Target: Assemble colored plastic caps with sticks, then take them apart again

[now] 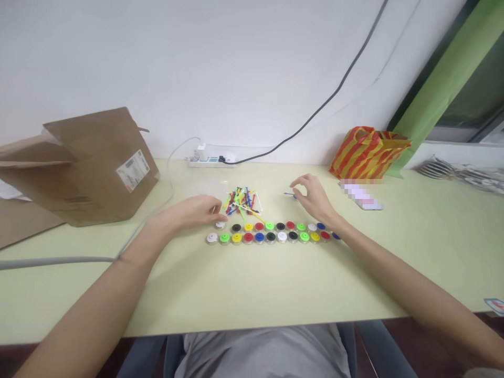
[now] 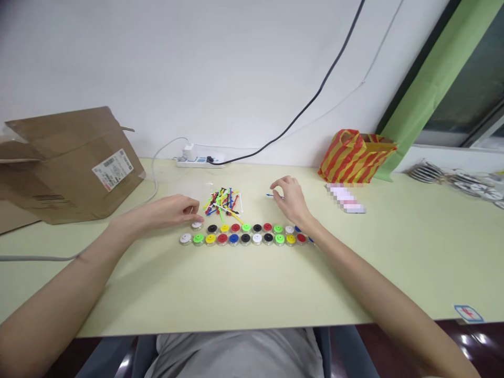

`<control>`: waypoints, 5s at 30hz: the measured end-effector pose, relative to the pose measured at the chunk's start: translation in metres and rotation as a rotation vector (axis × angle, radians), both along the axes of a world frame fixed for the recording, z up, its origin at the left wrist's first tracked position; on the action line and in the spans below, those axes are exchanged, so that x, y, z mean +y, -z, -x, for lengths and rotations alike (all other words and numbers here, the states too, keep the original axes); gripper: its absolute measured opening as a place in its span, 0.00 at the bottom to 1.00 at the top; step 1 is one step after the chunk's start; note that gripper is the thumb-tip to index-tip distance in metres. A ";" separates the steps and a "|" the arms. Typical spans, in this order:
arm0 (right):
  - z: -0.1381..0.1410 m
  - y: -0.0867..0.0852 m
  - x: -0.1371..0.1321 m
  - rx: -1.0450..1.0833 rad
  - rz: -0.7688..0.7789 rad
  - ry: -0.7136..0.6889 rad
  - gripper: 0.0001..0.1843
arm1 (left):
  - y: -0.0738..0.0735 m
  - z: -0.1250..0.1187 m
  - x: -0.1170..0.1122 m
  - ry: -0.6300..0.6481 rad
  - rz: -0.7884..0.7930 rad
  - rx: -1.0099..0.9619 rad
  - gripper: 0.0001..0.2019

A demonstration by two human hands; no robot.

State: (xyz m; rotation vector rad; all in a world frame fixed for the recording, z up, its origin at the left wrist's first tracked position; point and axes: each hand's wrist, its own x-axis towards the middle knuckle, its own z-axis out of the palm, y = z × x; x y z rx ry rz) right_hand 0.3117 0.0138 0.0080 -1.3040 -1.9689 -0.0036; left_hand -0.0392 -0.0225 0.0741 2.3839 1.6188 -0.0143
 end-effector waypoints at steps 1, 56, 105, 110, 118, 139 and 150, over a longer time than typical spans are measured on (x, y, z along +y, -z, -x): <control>0.008 -0.002 0.001 0.005 0.049 -0.065 0.09 | 0.001 0.002 0.000 -0.003 0.011 -0.014 0.19; 0.076 -0.013 -0.072 0.372 -0.190 -0.336 0.13 | 0.050 -0.081 -0.038 -0.075 0.334 -1.333 0.25; 0.077 -0.019 -0.082 0.330 -0.039 -0.456 0.06 | 0.046 -0.064 -0.034 0.464 -0.734 -0.753 0.03; 0.076 -0.028 -0.075 0.377 0.102 -0.525 0.07 | 0.047 -0.062 -0.031 0.458 -0.755 -0.689 0.06; -0.016 -0.046 -0.005 0.280 0.128 -0.099 0.08 | 0.044 -0.064 -0.034 0.227 -0.678 -0.651 0.16; -0.025 -0.016 0.006 -0.178 0.396 -0.021 0.05 | 0.044 -0.059 -0.029 0.390 -0.679 -0.636 0.12; -0.027 0.000 0.025 -0.263 0.260 0.155 0.07 | 0.045 -0.059 -0.028 0.397 -0.683 -0.624 0.12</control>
